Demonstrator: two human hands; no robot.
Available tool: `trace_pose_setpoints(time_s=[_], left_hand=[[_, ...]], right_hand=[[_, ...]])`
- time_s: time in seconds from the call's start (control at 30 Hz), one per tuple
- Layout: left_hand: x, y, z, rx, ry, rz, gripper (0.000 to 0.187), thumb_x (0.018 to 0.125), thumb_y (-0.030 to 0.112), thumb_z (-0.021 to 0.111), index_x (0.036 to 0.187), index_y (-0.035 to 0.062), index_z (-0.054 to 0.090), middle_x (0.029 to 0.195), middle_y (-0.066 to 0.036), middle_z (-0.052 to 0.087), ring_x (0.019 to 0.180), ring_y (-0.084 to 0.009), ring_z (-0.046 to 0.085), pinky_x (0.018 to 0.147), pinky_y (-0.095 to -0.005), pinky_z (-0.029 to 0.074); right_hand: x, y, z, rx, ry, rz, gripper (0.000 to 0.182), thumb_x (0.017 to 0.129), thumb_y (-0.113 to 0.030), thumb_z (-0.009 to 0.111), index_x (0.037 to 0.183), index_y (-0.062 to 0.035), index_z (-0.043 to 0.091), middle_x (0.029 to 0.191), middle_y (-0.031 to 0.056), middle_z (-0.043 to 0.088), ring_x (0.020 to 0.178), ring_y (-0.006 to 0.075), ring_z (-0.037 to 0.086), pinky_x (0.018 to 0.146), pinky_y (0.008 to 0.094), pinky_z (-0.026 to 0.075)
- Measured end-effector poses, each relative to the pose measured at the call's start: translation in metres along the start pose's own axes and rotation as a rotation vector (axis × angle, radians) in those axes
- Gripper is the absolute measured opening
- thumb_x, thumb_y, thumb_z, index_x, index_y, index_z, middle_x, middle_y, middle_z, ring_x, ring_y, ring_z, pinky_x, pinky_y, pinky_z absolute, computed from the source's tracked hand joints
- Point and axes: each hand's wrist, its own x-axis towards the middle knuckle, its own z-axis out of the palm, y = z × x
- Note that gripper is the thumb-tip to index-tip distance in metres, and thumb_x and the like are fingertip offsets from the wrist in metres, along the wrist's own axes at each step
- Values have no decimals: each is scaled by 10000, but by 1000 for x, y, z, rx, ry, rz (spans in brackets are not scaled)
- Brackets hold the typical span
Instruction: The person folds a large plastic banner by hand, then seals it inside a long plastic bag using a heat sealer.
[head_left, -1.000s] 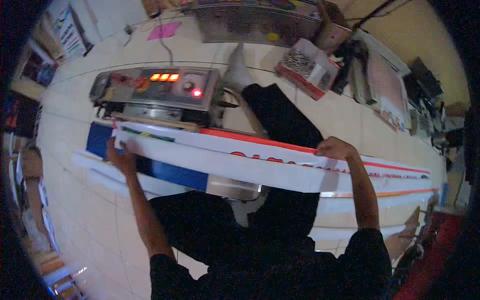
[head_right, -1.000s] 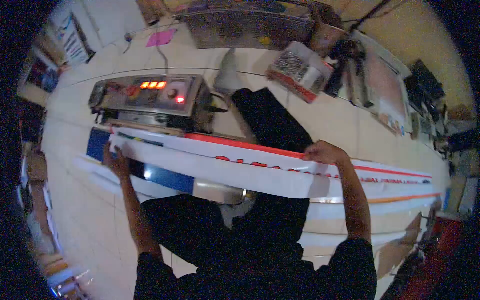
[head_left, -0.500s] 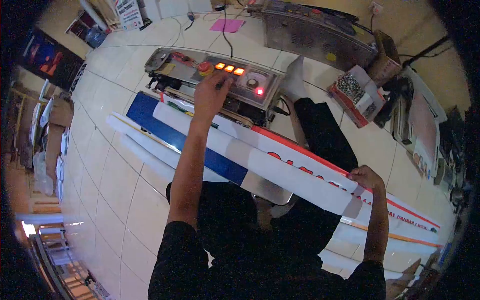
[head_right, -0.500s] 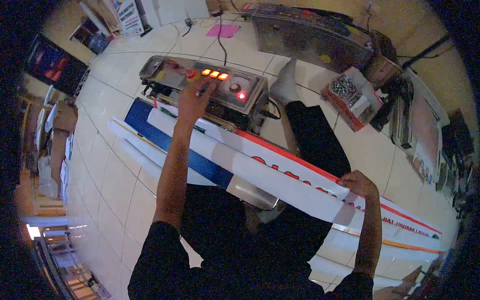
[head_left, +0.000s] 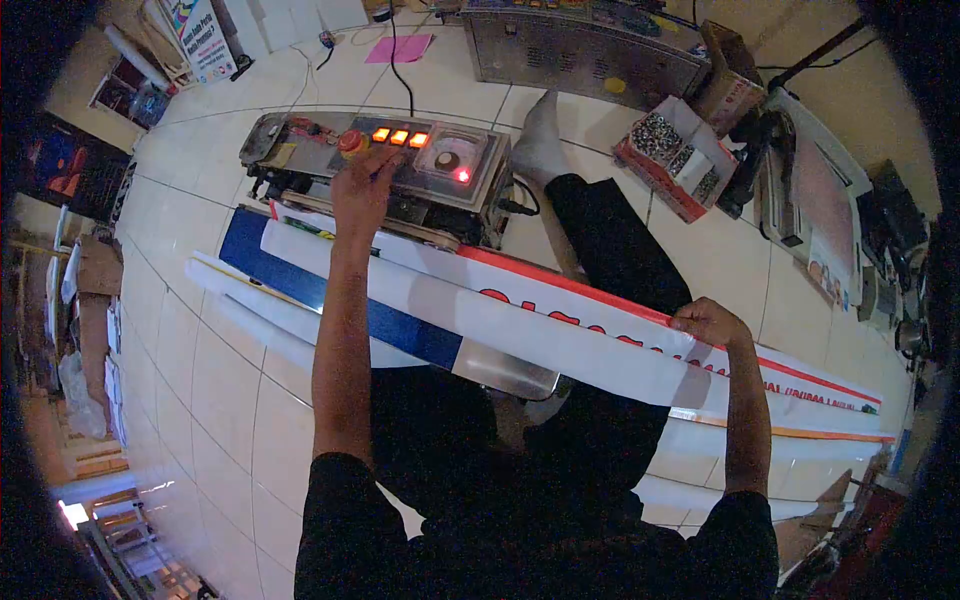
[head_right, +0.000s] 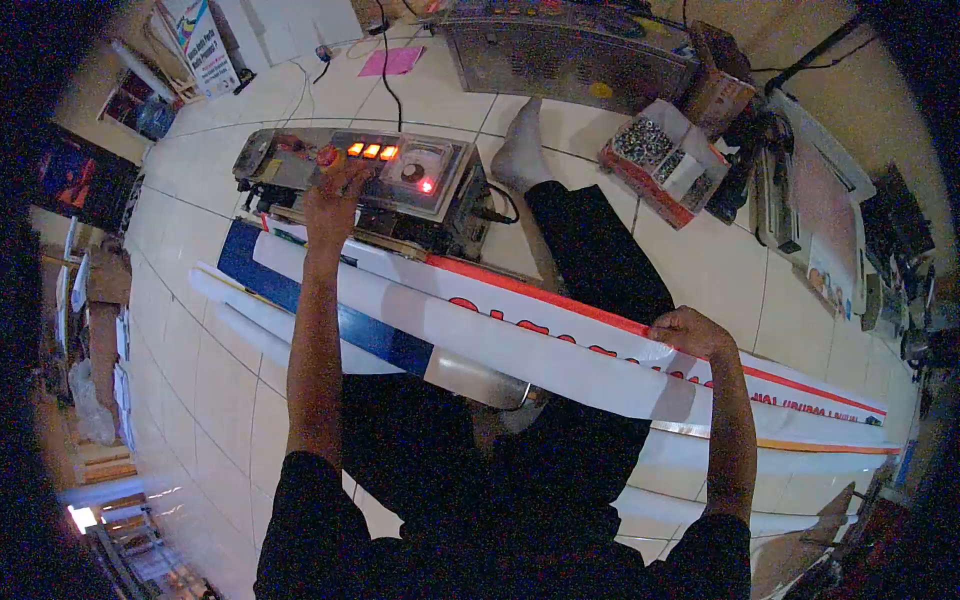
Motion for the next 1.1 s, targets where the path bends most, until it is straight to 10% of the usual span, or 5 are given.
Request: trace_pose_setpoints(time_s=[0.23, 0.37, 0.63, 1.1], left_hand=[[0, -3, 0, 116, -35, 97, 203, 846, 148, 645, 1007, 32, 684, 1030, -130, 683, 983, -271, 649, 860, -324, 486], [-24, 37, -5, -9, 323, 182, 250, 849, 113, 649, 1080, 16, 644, 1116, -134, 653, 1088, -270, 592, 923, -369, 449], [-173, 144, 56, -61, -226, 76, 341, 793, 120, 660, 1110, 6, 605, 1165, -148, 594, 1076, -327, 564, 929, -443, 434], [-189, 142, 74, 148, -319, 67, 551, 853, 266, 553, 1295, -48, 453, 1330, -206, 443, 1278, -358, 382, 1054, -497, 291]], right_hand=[[-2, -18, -4, -108, -19, 74, 326, 909, -330, 605, 889, -14, 682, 697, 57, 628, 671, 122, 545, 674, 310, 480], [-13, -12, -5, -214, 7, -92, 326, 906, -337, 604, 926, -21, 679, 751, 77, 647, 718, 155, 572, 717, 328, 486], [-10, -8, -9, -115, -54, -27, 319, 919, -311, 588, 884, 0, 652, 727, 17, 605, 710, 105, 516, 680, 293, 453], [-35, -1, -13, -80, 40, 109, 274, 828, -262, 703, 861, 2, 636, 699, 31, 588, 665, 127, 516, 622, 315, 451]])
